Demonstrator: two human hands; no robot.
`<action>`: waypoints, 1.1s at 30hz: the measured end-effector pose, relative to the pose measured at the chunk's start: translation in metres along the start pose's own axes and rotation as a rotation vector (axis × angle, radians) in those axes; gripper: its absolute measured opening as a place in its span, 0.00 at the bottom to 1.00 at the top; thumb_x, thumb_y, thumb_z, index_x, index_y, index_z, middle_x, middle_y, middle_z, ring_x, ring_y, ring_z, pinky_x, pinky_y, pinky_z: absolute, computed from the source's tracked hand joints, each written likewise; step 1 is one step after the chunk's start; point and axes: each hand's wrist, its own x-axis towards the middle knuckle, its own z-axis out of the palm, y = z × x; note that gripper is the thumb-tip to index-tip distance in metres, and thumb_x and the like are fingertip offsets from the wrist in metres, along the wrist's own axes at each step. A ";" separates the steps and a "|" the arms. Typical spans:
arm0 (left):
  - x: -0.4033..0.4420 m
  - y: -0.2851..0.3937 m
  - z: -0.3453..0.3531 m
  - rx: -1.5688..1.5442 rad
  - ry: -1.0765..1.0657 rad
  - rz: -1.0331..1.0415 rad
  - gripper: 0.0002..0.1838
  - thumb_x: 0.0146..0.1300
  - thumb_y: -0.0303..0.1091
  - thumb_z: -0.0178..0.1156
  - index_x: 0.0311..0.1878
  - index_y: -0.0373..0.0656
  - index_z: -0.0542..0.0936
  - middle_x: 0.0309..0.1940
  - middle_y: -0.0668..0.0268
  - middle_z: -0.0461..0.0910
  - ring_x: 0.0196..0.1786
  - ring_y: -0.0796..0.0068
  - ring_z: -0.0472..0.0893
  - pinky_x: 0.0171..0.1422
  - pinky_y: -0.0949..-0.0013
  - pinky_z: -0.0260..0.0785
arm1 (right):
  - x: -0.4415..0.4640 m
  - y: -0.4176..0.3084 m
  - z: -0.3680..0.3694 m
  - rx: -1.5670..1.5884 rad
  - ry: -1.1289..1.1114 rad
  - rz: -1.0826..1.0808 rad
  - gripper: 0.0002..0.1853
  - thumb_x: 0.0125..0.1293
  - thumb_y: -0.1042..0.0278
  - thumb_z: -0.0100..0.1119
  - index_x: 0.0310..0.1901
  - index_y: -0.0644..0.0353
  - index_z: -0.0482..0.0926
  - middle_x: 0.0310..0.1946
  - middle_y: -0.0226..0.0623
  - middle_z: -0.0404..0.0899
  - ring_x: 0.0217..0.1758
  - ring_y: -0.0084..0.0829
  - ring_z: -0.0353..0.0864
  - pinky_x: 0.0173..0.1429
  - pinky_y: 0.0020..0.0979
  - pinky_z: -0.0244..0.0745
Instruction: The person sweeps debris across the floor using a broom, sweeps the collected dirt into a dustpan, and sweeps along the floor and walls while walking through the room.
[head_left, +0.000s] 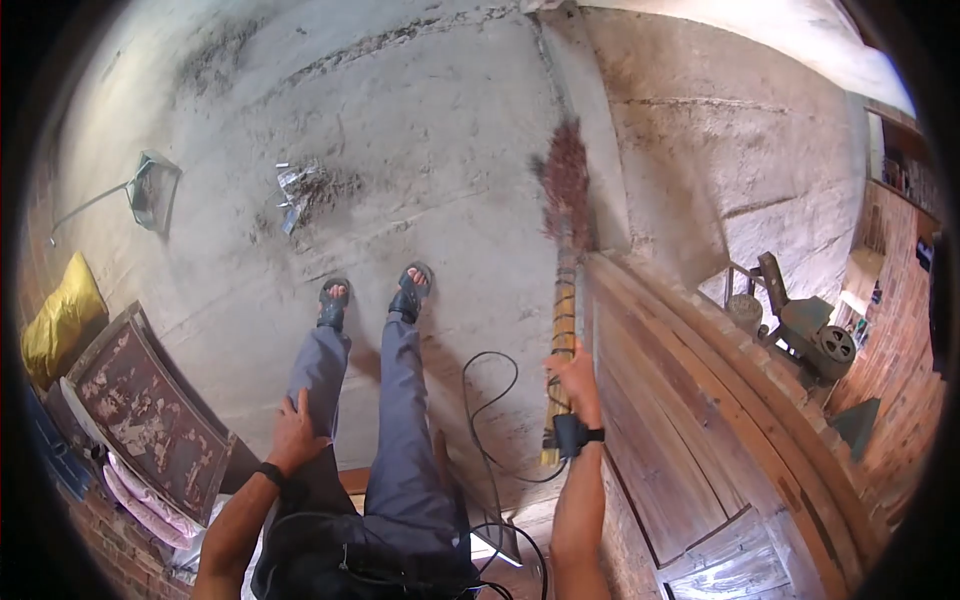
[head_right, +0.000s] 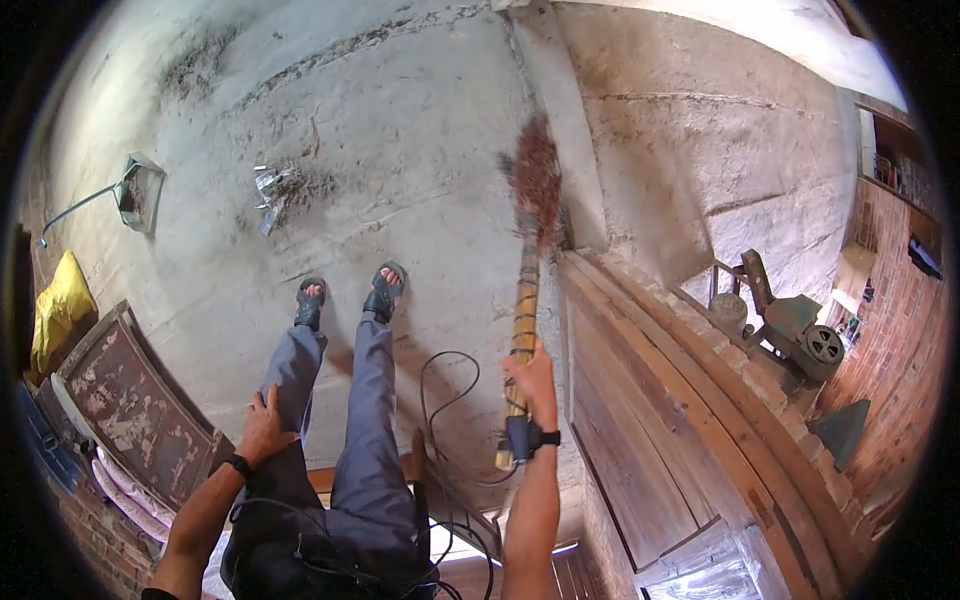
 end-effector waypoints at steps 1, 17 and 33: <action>0.003 -0.001 0.000 -0.001 0.000 -0.004 0.66 0.40 0.44 0.84 0.78 0.38 0.51 0.61 0.36 0.67 0.57 0.36 0.75 0.62 0.47 0.72 | 0.015 0.006 -0.006 0.015 0.005 0.098 0.19 0.54 0.77 0.65 0.48 0.60 0.73 0.24 0.33 0.77 0.16 0.28 0.77 0.19 0.33 0.74; 0.000 -0.001 -0.004 -0.002 -0.030 -0.032 0.67 0.40 0.47 0.84 0.79 0.41 0.51 0.64 0.35 0.65 0.60 0.36 0.75 0.61 0.46 0.75 | 0.058 0.021 0.007 -0.065 0.070 0.112 0.17 0.54 0.76 0.67 0.44 0.62 0.73 0.20 0.33 0.76 0.17 0.29 0.79 0.21 0.33 0.77; -0.008 0.001 0.018 -0.060 -0.022 -0.031 0.68 0.39 0.51 0.84 0.78 0.34 0.52 0.63 0.32 0.65 0.61 0.38 0.74 0.64 0.50 0.71 | 0.140 -0.238 0.109 -0.638 -0.035 -0.537 0.23 0.67 0.57 0.65 0.54 0.67 0.72 0.28 0.51 0.83 0.25 0.41 0.87 0.31 0.41 0.81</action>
